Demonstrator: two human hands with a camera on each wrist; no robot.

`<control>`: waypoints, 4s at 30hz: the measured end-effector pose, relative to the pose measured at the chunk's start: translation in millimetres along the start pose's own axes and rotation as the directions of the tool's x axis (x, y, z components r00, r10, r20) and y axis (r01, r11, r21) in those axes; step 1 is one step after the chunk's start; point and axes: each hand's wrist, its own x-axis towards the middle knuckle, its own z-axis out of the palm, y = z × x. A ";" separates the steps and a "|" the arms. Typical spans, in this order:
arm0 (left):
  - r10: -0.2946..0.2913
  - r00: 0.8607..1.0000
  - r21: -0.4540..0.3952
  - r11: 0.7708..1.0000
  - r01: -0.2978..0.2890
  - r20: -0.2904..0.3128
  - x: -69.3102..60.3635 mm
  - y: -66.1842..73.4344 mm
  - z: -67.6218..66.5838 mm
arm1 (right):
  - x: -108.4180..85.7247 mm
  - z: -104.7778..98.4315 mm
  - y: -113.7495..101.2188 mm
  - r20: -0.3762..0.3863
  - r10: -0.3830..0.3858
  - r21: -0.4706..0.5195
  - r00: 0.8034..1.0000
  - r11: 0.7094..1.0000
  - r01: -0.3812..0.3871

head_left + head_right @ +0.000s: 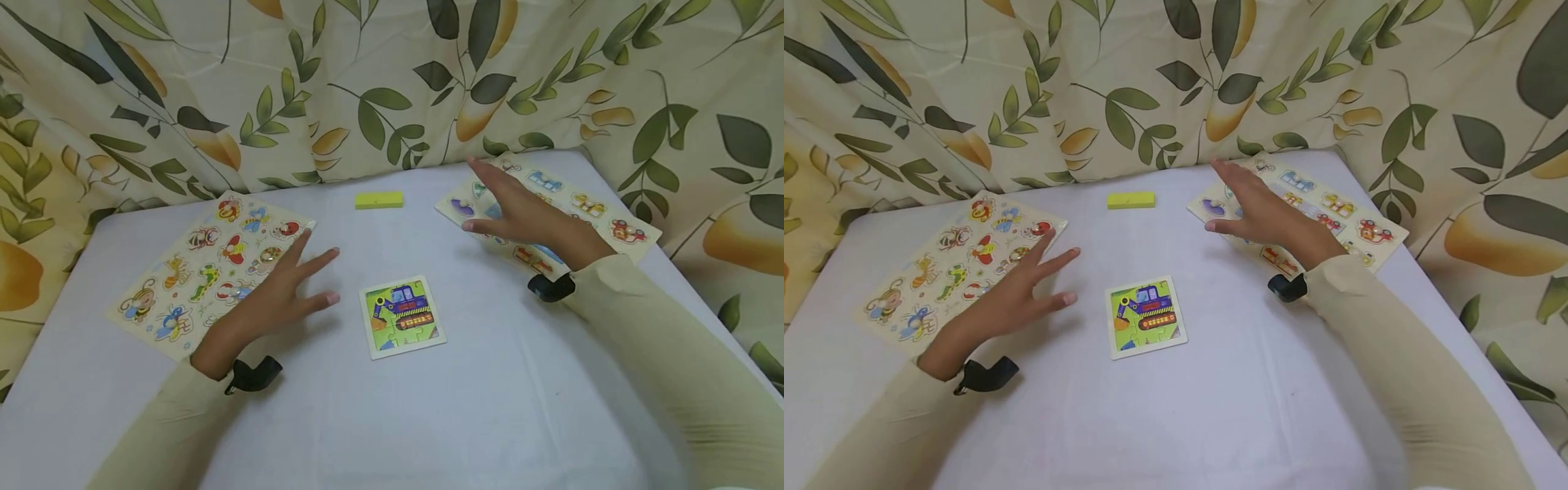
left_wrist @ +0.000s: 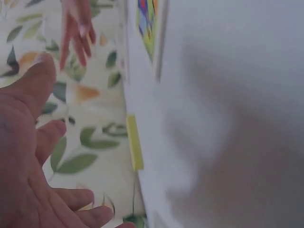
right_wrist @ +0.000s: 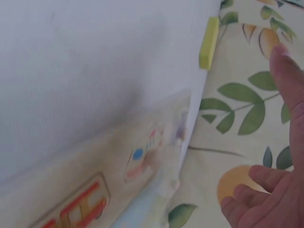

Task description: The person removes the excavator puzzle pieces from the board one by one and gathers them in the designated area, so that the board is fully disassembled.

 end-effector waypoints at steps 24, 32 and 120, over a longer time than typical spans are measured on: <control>-0.118 0.962 0.217 0.974 0.063 0.247 -1.6 66.9 70.5 | 4.5 34.5 -43.9 0.120 -0.058 0.084 0.991 0.995 0.048; -0.118 0.956 0.206 0.977 0.062 0.269 4.0 65.8 75.1 | 3.7 42.7 -56.8 0.137 -0.057 0.094 0.989 0.995 0.044; 0.008 0.929 0.093 0.995 -0.046 0.371 5.4 40.6 68.7 | 45.4 108.8 -114.9 0.404 -0.171 0.039 0.899 0.985 0.170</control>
